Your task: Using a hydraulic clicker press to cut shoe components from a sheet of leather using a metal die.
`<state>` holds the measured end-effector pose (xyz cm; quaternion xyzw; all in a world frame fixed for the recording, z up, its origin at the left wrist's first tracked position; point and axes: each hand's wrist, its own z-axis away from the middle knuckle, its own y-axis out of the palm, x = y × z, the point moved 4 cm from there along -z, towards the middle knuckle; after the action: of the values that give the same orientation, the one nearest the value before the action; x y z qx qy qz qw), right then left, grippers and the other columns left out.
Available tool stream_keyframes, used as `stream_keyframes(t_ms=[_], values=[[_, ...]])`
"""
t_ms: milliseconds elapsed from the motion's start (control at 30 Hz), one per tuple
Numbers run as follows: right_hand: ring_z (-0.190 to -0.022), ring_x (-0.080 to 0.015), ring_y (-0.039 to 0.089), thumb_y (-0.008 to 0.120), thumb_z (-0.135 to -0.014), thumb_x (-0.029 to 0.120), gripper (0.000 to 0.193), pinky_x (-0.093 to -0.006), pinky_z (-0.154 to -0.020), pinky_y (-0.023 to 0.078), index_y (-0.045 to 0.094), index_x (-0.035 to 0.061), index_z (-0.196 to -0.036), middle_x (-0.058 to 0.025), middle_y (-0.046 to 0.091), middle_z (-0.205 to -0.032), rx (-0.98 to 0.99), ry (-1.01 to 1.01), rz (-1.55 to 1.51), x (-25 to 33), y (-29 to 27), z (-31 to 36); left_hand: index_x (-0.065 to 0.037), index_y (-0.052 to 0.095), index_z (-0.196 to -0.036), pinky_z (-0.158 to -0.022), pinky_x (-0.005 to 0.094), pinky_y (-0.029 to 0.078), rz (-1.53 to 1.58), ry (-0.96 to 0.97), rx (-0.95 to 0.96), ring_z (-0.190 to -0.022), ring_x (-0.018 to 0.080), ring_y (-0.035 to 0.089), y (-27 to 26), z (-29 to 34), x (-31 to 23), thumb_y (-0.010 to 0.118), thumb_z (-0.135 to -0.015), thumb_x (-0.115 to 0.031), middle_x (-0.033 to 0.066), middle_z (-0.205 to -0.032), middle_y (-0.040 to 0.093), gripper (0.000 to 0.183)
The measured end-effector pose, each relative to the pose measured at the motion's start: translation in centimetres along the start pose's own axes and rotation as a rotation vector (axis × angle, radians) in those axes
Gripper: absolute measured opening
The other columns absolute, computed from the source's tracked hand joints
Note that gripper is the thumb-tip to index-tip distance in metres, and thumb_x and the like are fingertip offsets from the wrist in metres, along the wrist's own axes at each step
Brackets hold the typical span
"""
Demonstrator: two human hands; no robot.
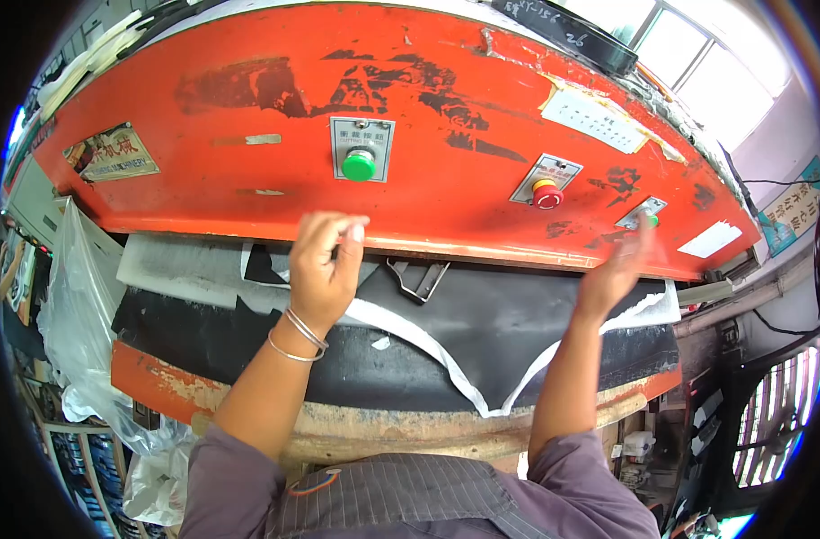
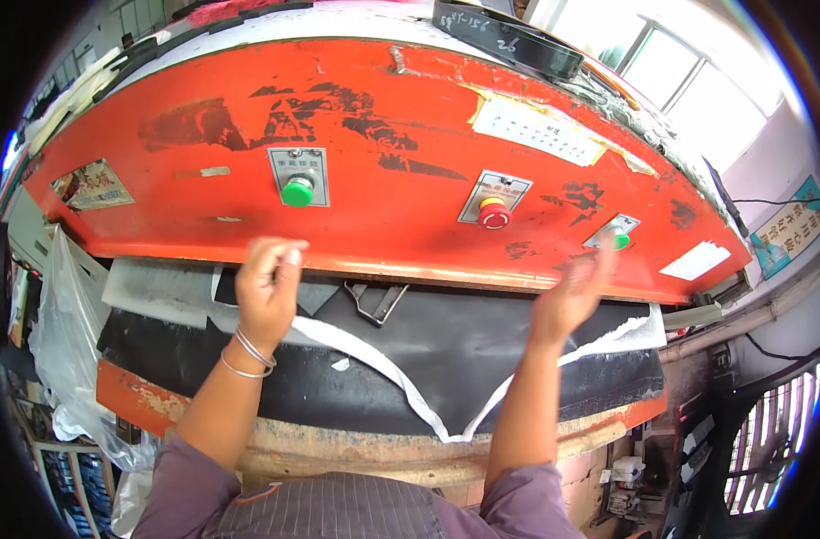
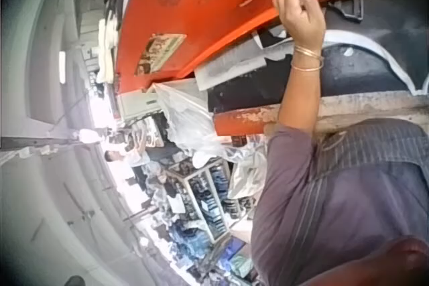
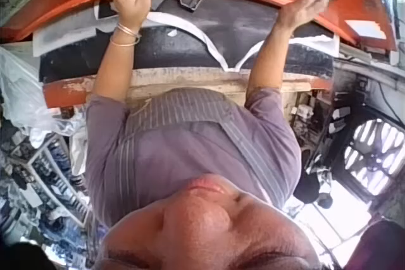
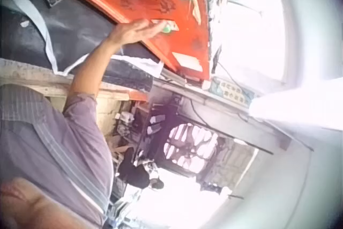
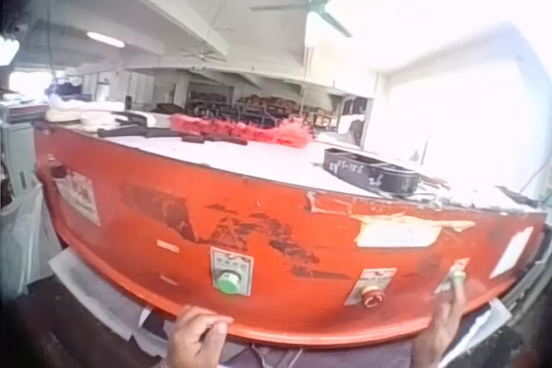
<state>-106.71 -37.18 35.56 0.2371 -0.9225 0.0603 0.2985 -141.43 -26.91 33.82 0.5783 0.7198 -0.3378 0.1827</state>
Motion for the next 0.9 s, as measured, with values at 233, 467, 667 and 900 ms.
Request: stream_keyframes(t_ms=[233, 467, 667, 900], values=[[-0.144, -0.0377, 0.002, 0.031, -0.099, 0.052, 0.071, -0.0503, -0.114, 0.008, 0.016, 0.0045, -0.149, -0.0242, 0.0, -0.155, -0.162, 0.067, 0.636, -5.0, -3.7, -10.7, -0.002, 0.053, -0.072, -0.062, 0.038, 0.038, -0.409, 0.384, 0.108, -0.067, 0.0316, 0.047, 2.2, -7.1, -4.8, 0.058, -0.085, -0.004, 0.0127, -0.071, 0.049, 0.015], [-0.113, -0.0362, 0.051, 0.074, -0.076, 0.027, 0.054, -0.0457, -0.096, 0.04, 0.055, 0.0027, -0.12, -0.0184, 0.055, -0.122, 0.97, -0.065, 0.105, 2.2, -1.3, 9.7, -0.006, 0.066, -0.074, -0.062, 0.0396, 0.047, -0.201, -0.199, 0.627, -0.068, 0.0298, 0.057, 0.7, 9.1, -3.3, 0.064, -0.085, -0.021, 0.0113, -0.071, 0.057, 0.018], [-0.089, -0.0286, 0.062, 0.077, -0.069, 0.031, 0.053, -0.0393, -0.079, 0.049, 0.061, 0.0022, -0.112, -0.0123, 0.065, -0.099, 1.458, -0.179, -0.077, 12.5, 0.5, 19.3, -0.009, 0.071, -0.083, -0.073, 0.0372, 0.05, -0.299, -0.234, 0.635, -0.08, 0.0265, 0.062, -0.4, 17.1, -7.3, 0.065, -0.083, -0.02, 0.0064, -0.081, 0.066, 0.013], [-0.082, -0.0269, 0.063, 0.075, -0.066, 0.02, 0.039, -0.0357, -0.07, 0.052, 0.063, 0.0032, -0.099, -0.009, 0.064, -0.087, 1.49, -0.164, 0.092, 13.1, 0.5, 21.9, -0.009, 0.069, -0.075, -0.075, 0.0382, 0.048, -0.4, -0.256, 0.484, -0.079, 0.0257, 0.06, -0.3, 18.3, -7.1, 0.063, -0.079, -0.021, 0.0058, -0.076, 0.063, 0.014]])
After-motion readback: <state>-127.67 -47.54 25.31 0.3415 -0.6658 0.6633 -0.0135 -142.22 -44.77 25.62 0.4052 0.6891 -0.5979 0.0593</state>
